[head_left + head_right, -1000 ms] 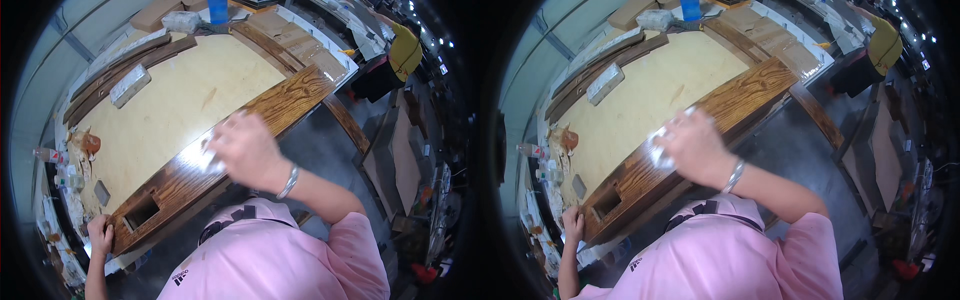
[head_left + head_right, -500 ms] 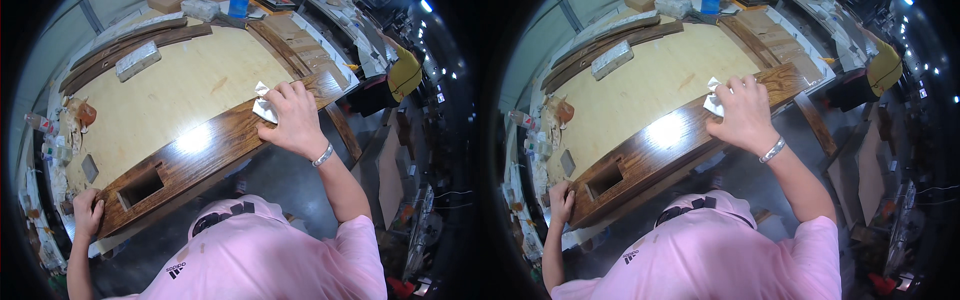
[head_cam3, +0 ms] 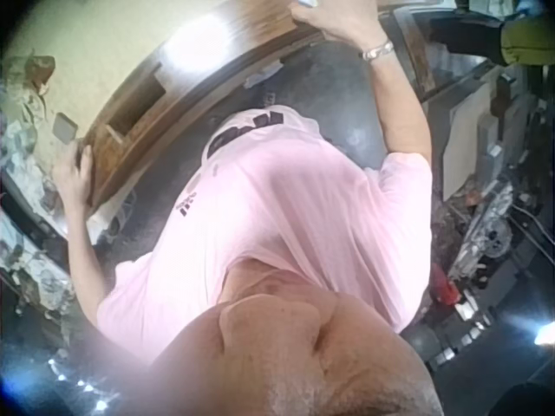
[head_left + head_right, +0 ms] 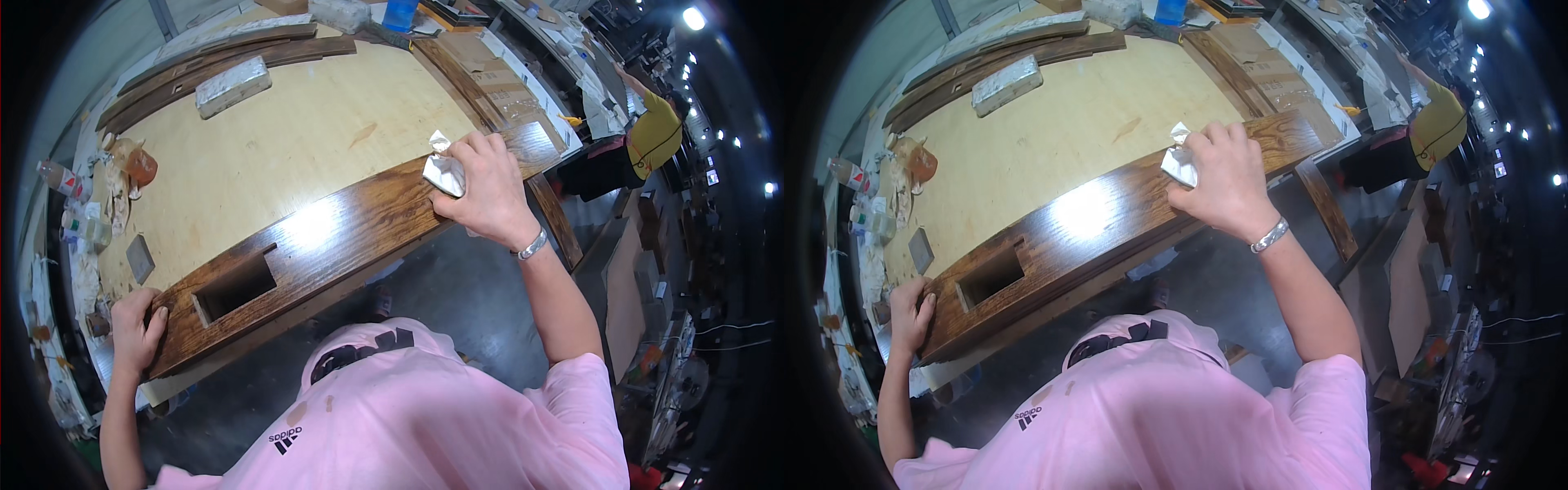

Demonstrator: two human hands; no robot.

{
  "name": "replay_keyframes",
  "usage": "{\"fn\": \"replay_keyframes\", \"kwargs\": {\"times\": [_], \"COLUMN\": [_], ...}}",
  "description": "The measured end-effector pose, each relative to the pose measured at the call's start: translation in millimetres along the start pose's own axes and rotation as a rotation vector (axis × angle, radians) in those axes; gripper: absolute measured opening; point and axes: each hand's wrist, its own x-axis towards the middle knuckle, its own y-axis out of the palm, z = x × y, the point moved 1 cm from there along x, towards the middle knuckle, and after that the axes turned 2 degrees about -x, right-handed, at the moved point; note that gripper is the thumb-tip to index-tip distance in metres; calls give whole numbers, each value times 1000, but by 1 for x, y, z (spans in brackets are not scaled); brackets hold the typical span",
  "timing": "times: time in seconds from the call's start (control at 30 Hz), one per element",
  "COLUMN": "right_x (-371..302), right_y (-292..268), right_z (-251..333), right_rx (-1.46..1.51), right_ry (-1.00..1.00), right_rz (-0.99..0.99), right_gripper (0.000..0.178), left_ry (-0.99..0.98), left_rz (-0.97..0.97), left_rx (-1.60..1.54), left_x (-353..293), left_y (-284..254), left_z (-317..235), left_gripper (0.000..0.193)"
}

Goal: The person applies a liquid from a bottle onto a cloth and wipes the surface and edges of a wooden board, then repeats the process on different sides of the board.

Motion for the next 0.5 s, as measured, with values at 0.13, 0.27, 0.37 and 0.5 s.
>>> {"fn": "replay_keyframes", "kwargs": {"times": [0.13, 0.27, 0.37, 0.5], "right_x": [-1, 1, -1, -7], "right_y": [0, 4, 2, 14], "right_z": [4, 0, 3, 6], "right_rx": [-13, 21, 0, 50], "right_ry": [-1, -3, -2, -19], "right_rz": [-16, -31, -11, -163], "right_gripper": [54, 53, 49, 35], "left_ry": [-2, -4, 20, 3], "left_rz": [-3, -4, -29, -12], "left_rx": [-9, -7, -10, 0], "left_x": [0, 0, -1, 1], "left_y": [0, 0, 1, 0], "left_z": [-1, 0, 0, 0], "left_gripper": [32, 32, 32, 31]}}
